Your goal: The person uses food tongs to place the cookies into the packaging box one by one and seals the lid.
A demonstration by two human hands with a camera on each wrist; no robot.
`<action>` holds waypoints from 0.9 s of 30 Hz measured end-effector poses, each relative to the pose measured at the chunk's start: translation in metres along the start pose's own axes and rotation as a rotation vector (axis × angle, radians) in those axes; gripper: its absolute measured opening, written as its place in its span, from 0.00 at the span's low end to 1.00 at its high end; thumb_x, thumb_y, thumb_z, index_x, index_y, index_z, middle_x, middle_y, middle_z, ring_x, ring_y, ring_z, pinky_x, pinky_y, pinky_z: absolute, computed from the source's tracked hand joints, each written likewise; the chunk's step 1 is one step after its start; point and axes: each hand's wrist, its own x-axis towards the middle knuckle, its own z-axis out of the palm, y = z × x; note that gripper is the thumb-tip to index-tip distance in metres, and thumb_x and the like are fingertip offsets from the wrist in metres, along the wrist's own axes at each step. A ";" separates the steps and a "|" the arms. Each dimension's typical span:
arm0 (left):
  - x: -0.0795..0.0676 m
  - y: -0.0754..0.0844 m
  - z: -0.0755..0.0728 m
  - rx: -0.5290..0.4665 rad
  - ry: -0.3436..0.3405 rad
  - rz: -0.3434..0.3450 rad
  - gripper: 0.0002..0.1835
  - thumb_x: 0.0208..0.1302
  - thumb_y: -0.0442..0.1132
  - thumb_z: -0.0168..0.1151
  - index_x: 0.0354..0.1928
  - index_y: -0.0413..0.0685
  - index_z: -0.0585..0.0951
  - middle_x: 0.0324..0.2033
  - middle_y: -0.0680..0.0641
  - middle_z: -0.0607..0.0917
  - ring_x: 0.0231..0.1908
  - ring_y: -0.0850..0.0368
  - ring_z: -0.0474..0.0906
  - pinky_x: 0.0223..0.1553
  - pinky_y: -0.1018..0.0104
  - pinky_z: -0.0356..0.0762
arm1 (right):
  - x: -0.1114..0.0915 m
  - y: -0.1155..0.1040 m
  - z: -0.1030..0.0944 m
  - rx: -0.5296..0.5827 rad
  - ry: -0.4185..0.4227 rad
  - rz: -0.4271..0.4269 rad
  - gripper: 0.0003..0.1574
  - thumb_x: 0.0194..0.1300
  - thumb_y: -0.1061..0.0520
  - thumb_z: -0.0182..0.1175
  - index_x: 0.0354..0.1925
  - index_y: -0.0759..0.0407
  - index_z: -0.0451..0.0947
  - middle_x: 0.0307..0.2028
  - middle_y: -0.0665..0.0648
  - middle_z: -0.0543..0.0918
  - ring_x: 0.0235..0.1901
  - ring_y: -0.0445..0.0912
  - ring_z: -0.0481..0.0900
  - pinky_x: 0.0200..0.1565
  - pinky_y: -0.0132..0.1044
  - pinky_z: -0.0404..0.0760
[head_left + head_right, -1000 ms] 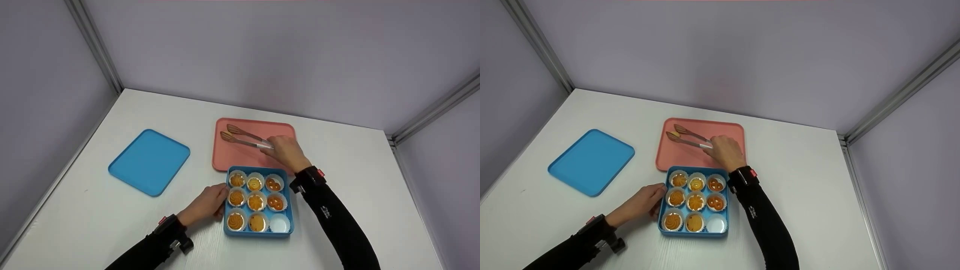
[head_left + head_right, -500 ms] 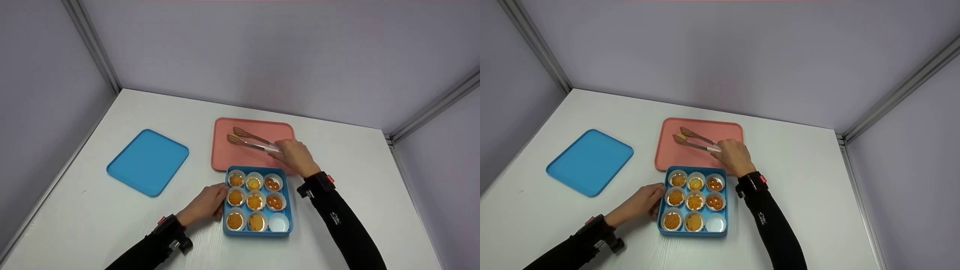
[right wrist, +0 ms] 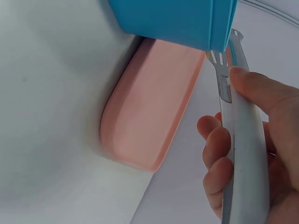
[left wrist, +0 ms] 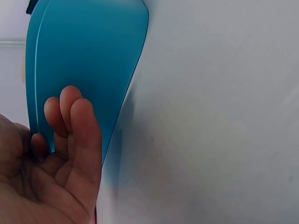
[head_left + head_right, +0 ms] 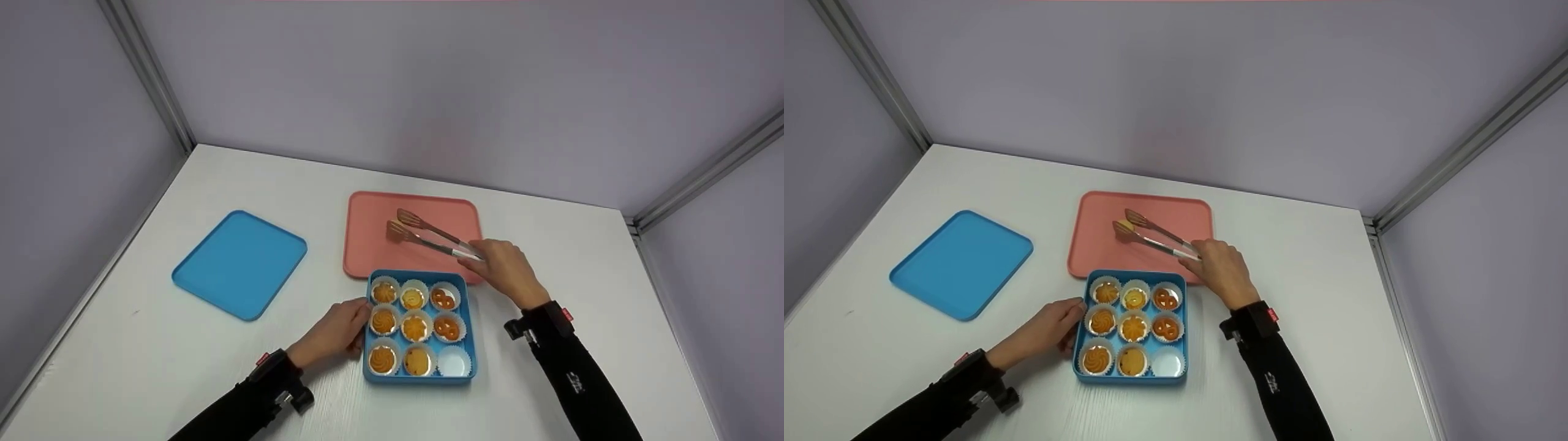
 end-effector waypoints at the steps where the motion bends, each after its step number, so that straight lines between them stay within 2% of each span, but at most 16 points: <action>1: 0.000 0.000 0.000 -0.004 0.001 -0.004 0.18 0.79 0.39 0.37 0.44 0.33 0.75 0.16 0.51 0.75 0.14 0.59 0.72 0.15 0.65 0.74 | -0.004 0.002 -0.002 0.001 0.006 -0.002 0.25 0.61 0.45 0.68 0.48 0.61 0.83 0.34 0.55 0.85 0.31 0.48 0.79 0.36 0.46 0.79; 6: 0.002 0.001 0.000 -0.029 0.002 -0.033 0.19 0.79 0.40 0.37 0.44 0.33 0.75 0.17 0.51 0.75 0.15 0.59 0.72 0.15 0.66 0.74 | -0.023 0.014 -0.008 0.013 0.020 -0.002 0.29 0.62 0.41 0.65 0.52 0.61 0.82 0.38 0.56 0.86 0.34 0.48 0.81 0.38 0.47 0.80; 11: 0.001 0.002 0.001 -0.031 -0.002 -0.031 0.19 0.79 0.40 0.37 0.45 0.33 0.75 0.17 0.50 0.76 0.15 0.58 0.72 0.16 0.63 0.75 | -0.046 0.022 -0.018 0.000 0.040 0.017 0.33 0.62 0.39 0.64 0.54 0.63 0.81 0.41 0.59 0.86 0.37 0.51 0.82 0.40 0.50 0.81; 16: 0.000 0.002 0.000 -0.024 -0.002 -0.028 0.18 0.79 0.39 0.37 0.45 0.34 0.75 0.17 0.50 0.76 0.15 0.58 0.73 0.16 0.62 0.76 | -0.068 0.028 -0.028 -0.004 0.097 -0.002 0.33 0.61 0.40 0.65 0.53 0.63 0.81 0.40 0.60 0.86 0.35 0.51 0.83 0.37 0.49 0.82; 23: 0.002 -0.002 0.000 -0.021 0.001 -0.038 0.18 0.79 0.40 0.37 0.45 0.35 0.76 0.16 0.51 0.75 0.14 0.58 0.73 0.16 0.62 0.76 | -0.095 0.035 -0.045 -0.018 0.174 -0.131 0.27 0.58 0.48 0.70 0.50 0.65 0.82 0.37 0.58 0.86 0.29 0.47 0.81 0.29 0.45 0.80; 27: 0.001 -0.002 -0.001 -0.006 0.005 -0.022 0.18 0.79 0.40 0.37 0.44 0.35 0.76 0.16 0.51 0.75 0.14 0.58 0.73 0.16 0.63 0.76 | -0.108 0.039 -0.054 -0.018 0.197 -0.237 0.24 0.54 0.54 0.73 0.49 0.62 0.83 0.35 0.52 0.85 0.26 0.40 0.77 0.25 0.36 0.76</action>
